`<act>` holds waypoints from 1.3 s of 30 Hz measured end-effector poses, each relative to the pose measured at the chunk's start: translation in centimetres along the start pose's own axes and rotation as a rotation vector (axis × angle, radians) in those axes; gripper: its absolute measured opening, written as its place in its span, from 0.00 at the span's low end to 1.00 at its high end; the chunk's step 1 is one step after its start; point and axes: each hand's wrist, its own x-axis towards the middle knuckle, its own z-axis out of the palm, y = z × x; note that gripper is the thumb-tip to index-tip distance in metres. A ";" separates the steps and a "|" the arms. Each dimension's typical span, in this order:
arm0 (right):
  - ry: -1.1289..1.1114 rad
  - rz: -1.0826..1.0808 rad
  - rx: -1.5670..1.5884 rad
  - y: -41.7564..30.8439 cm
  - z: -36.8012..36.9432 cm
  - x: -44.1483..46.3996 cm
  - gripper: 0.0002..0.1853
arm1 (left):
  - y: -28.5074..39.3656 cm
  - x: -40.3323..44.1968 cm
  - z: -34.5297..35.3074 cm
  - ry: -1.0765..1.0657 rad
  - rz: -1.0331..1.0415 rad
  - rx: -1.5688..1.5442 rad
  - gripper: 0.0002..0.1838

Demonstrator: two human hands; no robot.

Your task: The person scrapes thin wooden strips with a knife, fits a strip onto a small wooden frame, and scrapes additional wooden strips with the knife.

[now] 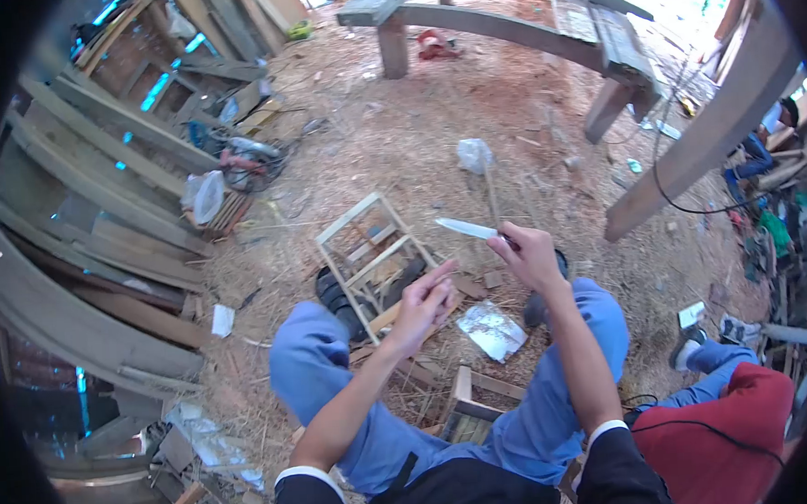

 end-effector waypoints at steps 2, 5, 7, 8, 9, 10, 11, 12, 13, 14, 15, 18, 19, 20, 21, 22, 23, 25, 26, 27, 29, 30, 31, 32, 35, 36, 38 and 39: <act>-0.025 -0.179 0.011 -0.1 1.1 -0.5 0.18 | -1.0 0.5 -0.8 0.022 0.017 0.004 0.23; -0.078 -0.309 -0.003 -1.0 1.5 -1.5 0.18 | -1.1 0.6 -1.0 0.000 -0.023 -0.059 0.23; -0.015 -0.263 -0.004 -0.1 1.5 -1.1 0.19 | -1.1 0.6 -1.0 0.008 -0.050 -0.085 0.24; 0.008 -0.208 0.006 0.3 1.5 -0.7 0.19 | -1.0 0.5 -0.8 0.001 -0.038 -0.105 0.23; 0.032 -0.156 0.016 0.4 1.4 -0.4 0.19 | -0.7 0.3 -0.7 -0.005 -0.021 -0.124 0.21; 0.055 -0.158 -0.010 0.6 1.2 -0.4 0.19 | -0.3 0.0 -0.5 -0.016 -0.050 -0.147 0.22; 0.038 -0.214 -0.007 0.5 1.3 -0.5 0.20 | 0.0 -0.2 -0.4 -0.030 -0.078 -0.171 0.22; 0.022 -0.271 -0.004 0.0 1.4 -0.9 0.20 | 0.3 -0.3 -0.2 -0.045 -0.105 -0.194 0.22; 0.006 -0.328 -0.002 -0.4 1.6 -1.3 0.20 | 0.4 -0.2 -0.2 -0.046 -0.117 -0.187 0.23; -0.070 -0.352 -0.009 -0.9 1.6 -1.7 0.21 | 0.4 -0.2 -0.1 -0.044 -0.129 -0.181 0.23; -0.086 -0.360 0.009 -1.2 1.8 -1.9 0.21 | 0.4 -0.2 -0.1 -0.040 -0.143 -0.175 0.23; -0.125 -0.380 0.022 -0.9 2.0 -2.0 0.21 | 0.3 0.3 -0.3 -0.084 -0.170 -0.200 0.24; -0.110 -0.402 0.019 -0.4 2.0 -1.9 0.21 | 0.3 0.4 -0.2 -0.100 -0.183 -0.207 0.24; -0.092 -0.425 0.017 0.0 1.9 -1.7 0.21 | 0.3 0.4 -0.2 -0.098 -0.200 -0.210 0.25; -0.071 -0.449 0.014 0.0 1.7 -1.5 0.21 | 0.5 0.5 -0.1 -0.098 -0.216 -0.212 0.25; -0.068 -0.439 -0.049 0.0 1.3 -1.5 0.22 | 0.7 0.7 0.1 -0.100 -0.232 -0.213 0.25; -0.039 -0.454 -0.057 0.0 1.0 -1.5 0.22 | 0.7 0.8 0.3 -0.103 -0.235 -0.224 0.26; 0.014 -0.488 -0.080 0.1 0.3 -1.5 0.23 | 0.6 1.0 0.7 -0.112 -0.235 -0.256 0.26; 0.012 -0.487 -0.093 0.4 0.0 -1.5 0.23 | 0.7 1.0 0.9 -0.098 -0.251 -0.269 0.27; 0.011 -0.484 -0.105 0.7 -0.2 -1.5 0.24 | 0.7 1.2 1.2 -0.101 -0.258 -0.269 0.27; 0.017 -0.473 -0.116 1.0 -0.6 -1.9 0.24 | 0.6 1.3 1.5 -0.100 -0.273 -0.268 0.27; 0.024 -0.467 -0.116 0.9 -0.9 -2.0 0.24 | 0.6 1.3 1.7 -0.114 -0.276 -0.275 0.27; 0.030 -0.463 -0.115 0.9 -1.0 -2.0 0.25 | 0.6 1.4 1.9 -0.125 -0.279 -0.282 0.27; 0.034 -0.444 -0.128 1.1 -1.2 -2.0 0.25 | 0.6 1.4 2.0 -0.137 -0.279 -0.289 0.27; 0.104 -0.375 -0.150 2.2 -1.8 -1.8 0.24 | -0.3 1.6 1.6 -0.113 -0.289 -0.264 0.27; 0.165 -0.344 -0.144 2.4 -2.0 -1.6 0.24 | 0.0 1.3 2.0 -0.138 -0.276 -0.263 0.24; 0.194 -0.304 -0.172 2.8 -2.9 -1.1 0.23 | 1.0 0.5 2.8 -0.189 -0.249 -0.257 0.20; 0.196 -0.301 -0.146 2.6 -2.8 -1.1 0.23 | 1.1 0.5 2.9 -0.174 -0.225 -0.241 0.18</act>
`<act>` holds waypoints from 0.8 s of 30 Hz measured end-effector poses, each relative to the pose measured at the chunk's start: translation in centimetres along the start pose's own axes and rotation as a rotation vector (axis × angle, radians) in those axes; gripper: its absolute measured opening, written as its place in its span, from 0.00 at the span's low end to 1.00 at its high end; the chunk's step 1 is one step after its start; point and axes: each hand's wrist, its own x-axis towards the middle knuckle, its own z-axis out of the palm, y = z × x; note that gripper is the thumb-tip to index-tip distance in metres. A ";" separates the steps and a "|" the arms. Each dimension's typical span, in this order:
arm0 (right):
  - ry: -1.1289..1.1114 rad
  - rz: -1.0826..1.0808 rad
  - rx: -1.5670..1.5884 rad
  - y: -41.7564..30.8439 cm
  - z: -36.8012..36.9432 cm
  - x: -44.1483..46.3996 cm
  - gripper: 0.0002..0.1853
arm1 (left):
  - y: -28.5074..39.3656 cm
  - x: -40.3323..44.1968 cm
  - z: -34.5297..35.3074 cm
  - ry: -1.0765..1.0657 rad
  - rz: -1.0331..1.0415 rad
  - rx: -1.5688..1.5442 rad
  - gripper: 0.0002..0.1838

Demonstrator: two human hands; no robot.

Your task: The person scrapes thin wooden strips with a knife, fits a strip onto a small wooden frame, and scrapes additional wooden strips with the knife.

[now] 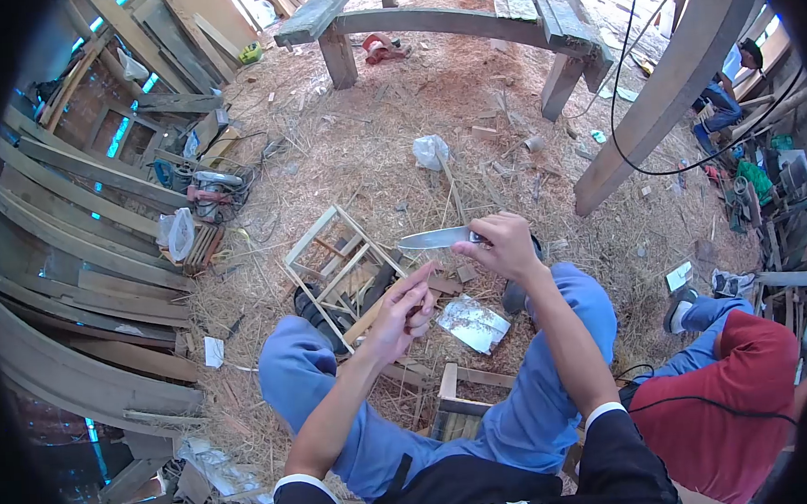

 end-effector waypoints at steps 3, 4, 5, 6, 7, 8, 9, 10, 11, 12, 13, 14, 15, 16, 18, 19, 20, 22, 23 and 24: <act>-0.032 -0.031 0.085 -1.3 0.9 -0.5 0.23 | -0.4 0.1 -0.6 0.050 0.060 0.032 0.11; -0.071 -0.045 0.103 -1.9 1.1 -0.5 0.24 | -0.8 0.6 -1.5 0.069 0.074 0.036 0.09; -0.111 -0.060 0.120 -2.6 1.2 -0.4 0.24 | -1.2 0.9 -2.4 0.087 0.089 0.038 0.08; -0.151 -0.074 0.136 -3.1 1.4 -0.3 0.24 | -1.3 0.9 -2.5 0.096 0.106 0.027 0.08; -0.164 -0.061 0.153 -3.2 1.9 -0.3 0.24 | -1.3 0.8 -2.7 0.105 0.121 0.016 0.08; -0.170 -0.055 0.146 -3.5 2.2 -0.1 0.23 | -1.3 0.7 -2.7 0.113 0.135 0.007 0.08; -0.174 -0.052 0.139 -3.8 2.5 0.2 0.23 | -1.0 0.6 -2.7 0.146 0.165 0.037 0.07; -0.179 -0.054 0.136 -4.0 2.8 0.6 0.23 | -0.7 0.6 -2.8 0.149 0.182 0.056 0.07; -0.170 -0.056 0.148 -4.2 3.4 0.8 0.23 | -0.4 0.5 -3.1 0.161 0.203 0.073 0.07; -0.164 -0.060 0.163 -4.6 4.0 1.0 0.23 | -0.2 0.2 -3.5 0.175 0.226 0.090 0.08; -0.157 -0.063 0.175 -4.9 4.6 1.2 0.23 | 0.0 0.1 -3.7 0.208 0.266 0.148 0.09; -0.170 -0.075 0.182 -5.1 5.0 1.4 0.23 | 0.2 -0.1 -3.9 0.233 0.297 0.170 0.10; -0.182 -0.085 0.186 -5.4 5.1 1.7 0.23 | 0.4 -0.3 -3.8 0.254 0.325 0.191 0.12; -0.196 -0.089 0.190 -5.7 5.2 1.9 0.23 | 0.4 -0.3 -3.7 0.276 0.348 0.211 0.14; -0.206 -0.079 0.211 -5.9 5.9 2.1 0.23 | 0.3 -0.4 -4.2 0.298 0.379 0.214 0.13; -0.200 -0.091 0.208 -5.8 6.1 2.3 0.23 | 0.4 -0.6 -4.6 0.284 0.372 0.194 0.14; -0.194 -0.102 0.204 -5.8 6.3 2.4 0.23 | 0.5 -0.7 -4.8 0.270 0.363 0.173 0.14; -0.155 -0.121 0.227 -6.1 6.3 2.8 0.23 | 0.9 -1.1 -4.6 0.257 0.351 0.114 0.16; -0.134 -0.130 0.236 -6.3 6.3 2.8 0.23 | 1.0 -1.2 -4.5 0.248 0.345 0.085 0.18; -0.129 -0.127 0.240 -6.3 6.4 2.8 0.22 | 1.0 -1.3 -4.6 0.249 0.350 0.095 0.18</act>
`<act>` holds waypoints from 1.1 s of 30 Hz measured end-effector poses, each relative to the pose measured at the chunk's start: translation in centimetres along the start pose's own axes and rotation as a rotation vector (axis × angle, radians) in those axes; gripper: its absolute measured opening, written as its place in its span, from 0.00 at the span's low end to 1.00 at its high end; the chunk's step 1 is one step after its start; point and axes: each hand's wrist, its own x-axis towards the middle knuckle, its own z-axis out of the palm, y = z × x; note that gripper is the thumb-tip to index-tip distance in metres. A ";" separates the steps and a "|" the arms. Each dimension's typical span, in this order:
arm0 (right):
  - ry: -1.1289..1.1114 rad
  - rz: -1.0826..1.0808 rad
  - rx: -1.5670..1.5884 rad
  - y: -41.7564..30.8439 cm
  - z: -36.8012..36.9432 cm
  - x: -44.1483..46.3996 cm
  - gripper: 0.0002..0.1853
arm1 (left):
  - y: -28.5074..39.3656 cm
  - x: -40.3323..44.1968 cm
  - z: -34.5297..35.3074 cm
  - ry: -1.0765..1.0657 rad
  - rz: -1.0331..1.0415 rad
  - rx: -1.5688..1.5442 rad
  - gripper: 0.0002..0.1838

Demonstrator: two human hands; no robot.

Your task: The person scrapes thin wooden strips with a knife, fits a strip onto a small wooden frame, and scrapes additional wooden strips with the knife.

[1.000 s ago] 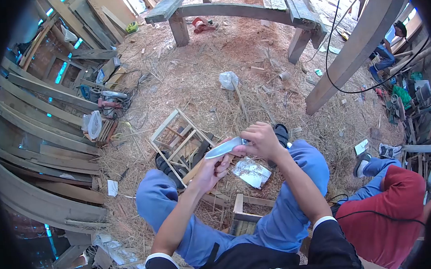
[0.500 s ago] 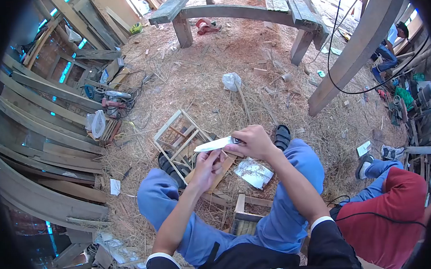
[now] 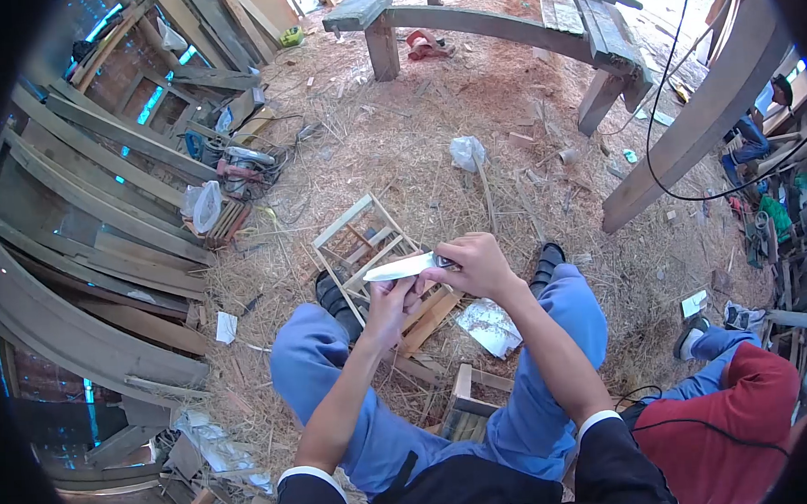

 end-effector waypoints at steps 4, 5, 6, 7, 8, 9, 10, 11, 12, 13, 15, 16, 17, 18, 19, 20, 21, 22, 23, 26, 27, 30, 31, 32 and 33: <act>0.018 0.002 0.012 -0.1 0.4 -0.1 0.22 | -0.4 0.2 -0.3 0.001 0.040 0.061 0.19; 0.022 0.001 0.014 -0.1 0.4 0.0 0.22 | -0.5 0.3 -0.4 0.002 0.053 0.084 0.19; 0.023 -0.009 0.023 0.0 0.3 0.0 0.22 | -0.3 0.3 -0.3 -0.005 0.040 0.076 0.19; 0.023 -0.018 0.032 0.2 0.3 0.0 0.22 | -0.1 0.1 -0.2 -0.011 0.026 0.069 0.19; 0.024 -0.026 0.041 0.3 0.2 0.0 0.22 | 0.1 0.0 0.0 -0.018 0.011 0.061 0.19; 0.021 -0.034 0.032 0.3 0.0 0.1 0.22 | 0.2 -0.1 0.1 -0.019 -0.014 0.047 0.19; 0.019 -0.042 0.022 0.3 -0.4 0.1 0.22 | 0.4 -0.1 0.1 -0.022 -0.038 0.033 0.19; 0.017 -0.052 0.011 0.4 -0.6 0.1 0.23 | 0.5 -0.1 0.1 -0.024 -0.061 0.020 0.19; 0.018 -0.056 0.003 0.4 -0.8 0.1 0.23 | 0.6 -0.1 0.2 -0.037 -0.063 0.027 0.19; 0.019 -0.061 -0.005 0.5 -0.9 0.0 0.23 | 0.7 -0.1 0.2 -0.050 -0.066 0.034 0.19; 0.016 -0.060 -0.031 0.8 -1.2 -0.3 0.23 | 0.5 0.0 0.4 -0.064 -0.070 0.039 0.20; 0.012 -0.055 -0.050 1.0 -1.2 -0.5 0.24 | 0.3 0.0 0.5 -0.066 -0.073 0.037 0.19; 0.007 -0.049 -0.068 1.1 -1.3 -0.7 0.24 | 0.1 0.1 0.6 -0.067 -0.076 0.035 0.19; 0.004 -0.048 -0.083 1.2 -1.5 -0.9 0.24 | 0.1 0.1 0.6 -0.090 -0.090 0.034 0.19; -0.001 -0.049 -0.099 1.2 -1.8 -1.1 0.24 | 0.1 0.1 0.7 -0.114 -0.100 0.031 0.19; -0.004 -0.053 -0.120 1.3 -2.2 -1.1 0.24 | 0.2 0.4 0.9 -0.142 -0.107 0.028 0.18; 0.016 -0.051 -0.127 1.3 -2.6 -1.2 0.25 | 0.2 0.6 1.3 -0.146 -0.116 0.041 0.19; 0.037 -0.046 -0.133 1.3 -2.9 -1.4 0.25 | 0.1 0.7 1.6 -0.151 -0.128 0.054 0.19; 0.059 -0.042 -0.138 1.2 -3.1 -1.6 0.26 | 0.0 0.8 1.8 -0.154 -0.140 0.070 0.19; 0.133 0.002 -0.138 1.7 -4.3 -2.4 0.26 | -1.1 1.5 2.3 -0.211 -0.112 0.003 0.17; 0.171 0.077 -0.169 2.2 -4.7 -2.7 0.26 | -1.2 1.4 2.6 -0.226 -0.098 0.068 0.17; 0.241 0.250 -0.236 3.8 -6.5 -3.7 0.26 | -1.4 0.5 3.7 -0.247 -0.099 0.166 0.16; 0.240 0.273 -0.240 4.3 -7.3 -3.9 0.26 | -1.6 0.2 4.0 -0.239 -0.131 0.137 0.16; 0.240 0.298 -0.242 4.5 -7.6 -4.1 0.26 | -1.6 0.0 4.1 -0.230 -0.163 0.109 0.15; 0.257 0.202 -0.276 4.4 -7.5 -4.2 0.24 | -1.7 0.2 4.0 -0.234 -0.158 0.118 0.16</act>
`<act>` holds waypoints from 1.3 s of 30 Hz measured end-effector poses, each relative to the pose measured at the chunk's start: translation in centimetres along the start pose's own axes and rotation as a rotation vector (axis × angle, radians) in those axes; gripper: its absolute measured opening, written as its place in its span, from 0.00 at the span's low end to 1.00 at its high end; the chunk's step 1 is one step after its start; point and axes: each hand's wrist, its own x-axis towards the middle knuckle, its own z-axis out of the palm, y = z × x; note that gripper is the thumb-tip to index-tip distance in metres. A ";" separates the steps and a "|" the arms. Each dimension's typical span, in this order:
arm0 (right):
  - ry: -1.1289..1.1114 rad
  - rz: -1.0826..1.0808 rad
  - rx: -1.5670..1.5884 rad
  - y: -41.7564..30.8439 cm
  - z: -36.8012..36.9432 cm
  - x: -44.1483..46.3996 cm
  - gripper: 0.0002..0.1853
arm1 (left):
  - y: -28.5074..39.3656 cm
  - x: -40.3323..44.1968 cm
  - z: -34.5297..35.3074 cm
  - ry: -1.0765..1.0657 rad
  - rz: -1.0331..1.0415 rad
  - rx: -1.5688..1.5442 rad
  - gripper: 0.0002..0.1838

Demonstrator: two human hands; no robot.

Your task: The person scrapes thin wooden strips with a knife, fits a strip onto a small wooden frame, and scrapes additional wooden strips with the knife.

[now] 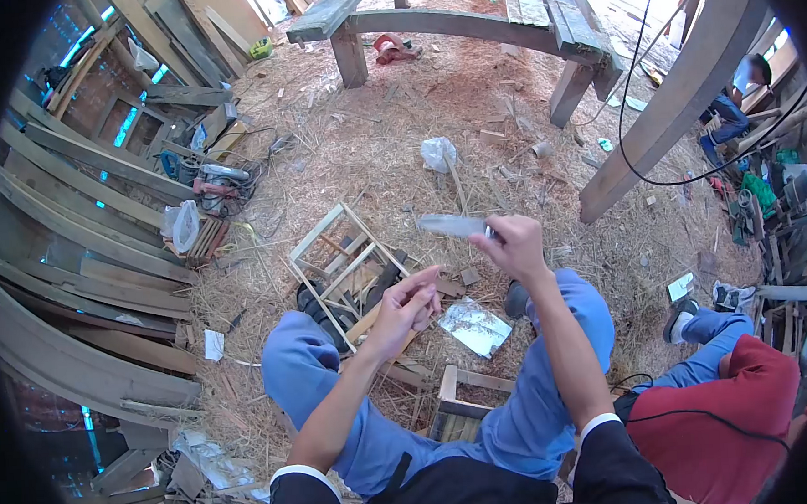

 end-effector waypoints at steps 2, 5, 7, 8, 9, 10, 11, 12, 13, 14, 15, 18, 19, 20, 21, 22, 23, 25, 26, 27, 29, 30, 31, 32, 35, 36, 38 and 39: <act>-0.019 -0.158 0.078 -1.3 1.1 -1.1 0.24 | -0.3 0.5 -0.5 -0.003 0.008 0.017 0.19; -0.096 -0.214 0.058 -1.8 1.3 -2.1 0.23 | -0.5 0.7 -0.4 -0.019 -0.075 -0.001 0.22; 0.032 -0.124 0.066 -0.9 1.3 -0.9 0.23 | -0.2 0.9 0.1 -0.038 -0.066 0.009 0.23; 0.007 -0.008 0.013 0.1 0.9 -0.5 0.23 | -0.1 0.9 0.2 -0.041 -0.060 0.012 0.23; 0.000 -0.013 0.013 0.0 0.9 -0.4 0.23 | 0.1 0.8 0.1 -0.035 -0.059 0.015 0.23; -0.009 -0.021 0.010 -0.2 0.9 -0.3 0.23 | 0.1 0.8 0.1 -0.029 -0.055 0.016 0.23; -0.020 -0.029 0.005 -0.5 0.8 -0.3 0.23 | 0.1 0.8 0.1 -0.024 -0.052 0.014 0.23; -0.030 -0.121 0.091 -1.5 1.7 -0.8 0.22 | -0.2 0.8 0.0 0.006 -0.046 -0.012 0.23; -0.075 -0.150 0.097 -2.2 2.0 -1.2 0.22 | -0.5 0.8 -0.2 0.036 -0.033 -0.038 0.23; -0.119 -0.183 0.102 -2.8 2.2 -1.6 0.23 | -0.8 1.1 -0.6 0.066 -0.017 -0.065 0.23; -0.166 -0.211 0.110 -3.1 2.5 -1.6 0.23 | -1.1 1.4 -1.0 0.075 -0.019 -0.092 0.23; -0.134 -0.079 0.052 -1.4 2.8 -0.2 0.24 | -1.1 1.7 -1.5 0.102 -0.019 -0.178 0.23; -0.115 -0.011 0.043 -1.2 3.0 0.2 0.24 | -0.9 1.5 -1.8 0.105 -0.014 -0.169 0.23; -0.112 -0.028 0.038 -1.3 3.3 0.3 0.24 | -0.9 1.3 -2.2 0.107 -0.010 -0.161 0.23; -0.151 -0.089 0.069 -2.0 3.5 0.1 0.24 | -1.1 1.0 -2.5 0.108 -0.009 -0.155 0.23; -0.190 -0.151 0.098 -3.2 3.8 -0.1 0.24 | -1.4 0.7 -3.4 0.108 -0.036 -0.137 0.24; -0.227 -0.214 0.127 -4.2 4.1 -0.5 0.24 | -1.9 0.3 -4.0 0.112 -0.029 -0.144 0.24; -0.258 -0.283 0.116 -4.7 4.9 -0.5 0.24 | -1.4 -0.4 -4.0 0.120 -0.016 -0.158 0.25; -0.264 -0.254 0.112 -4.4 5.1 -0.3 0.24 | -1.3 -0.5 -3.9 0.197 -0.065 -0.225 0.24; -0.271 -0.223 0.109 -4.3 5.0 0.0 0.24 | -1.1 -0.3 -3.9 0.197 -0.046 -0.222 0.23; -0.148 -0.110 0.125 -3.3 5.4 0.6 0.25 | -0.6 0.1 -4.0 0.197 -0.009 -0.215 0.22; -0.141 -0.063 0.112 -3.0 5.3 0.8 0.26 | -0.6 0.2 -4.1 0.180 0.007 -0.213 0.21; -0.133 -0.019 0.098 -3.0 5.3 1.1 0.26 | -0.8 0.2 -4.2 0.181 0.007 -0.203 0.22; -0.158 -0.085 0.099 -3.4 5.2 0.9 0.25 | -0.9 0.3 -4.3 0.180 0.010 -0.192 0.22; -0.252 -0.257 0.135 -4.9 5.7 0.3 0.24 | -0.8 0.7 -4.0 0.182 0.057 -0.162 0.23; -0.286 -0.227 0.115 -5.3 5.0 0.7 0.24 | -0.9 0.6 -4.0 0.188 0.072 -0.154 0.23; -0.227 -0.078 0.144 -4.0 5.4 1.1 0.24 | -0.4 0.6 -3.9 0.201 0.086 -0.165 0.23; -0.196 -0.002 0.154 -3.4 5.5 1.3 0.24 | -0.3 0.7 -3.9 0.203 0.092 -0.170 0.23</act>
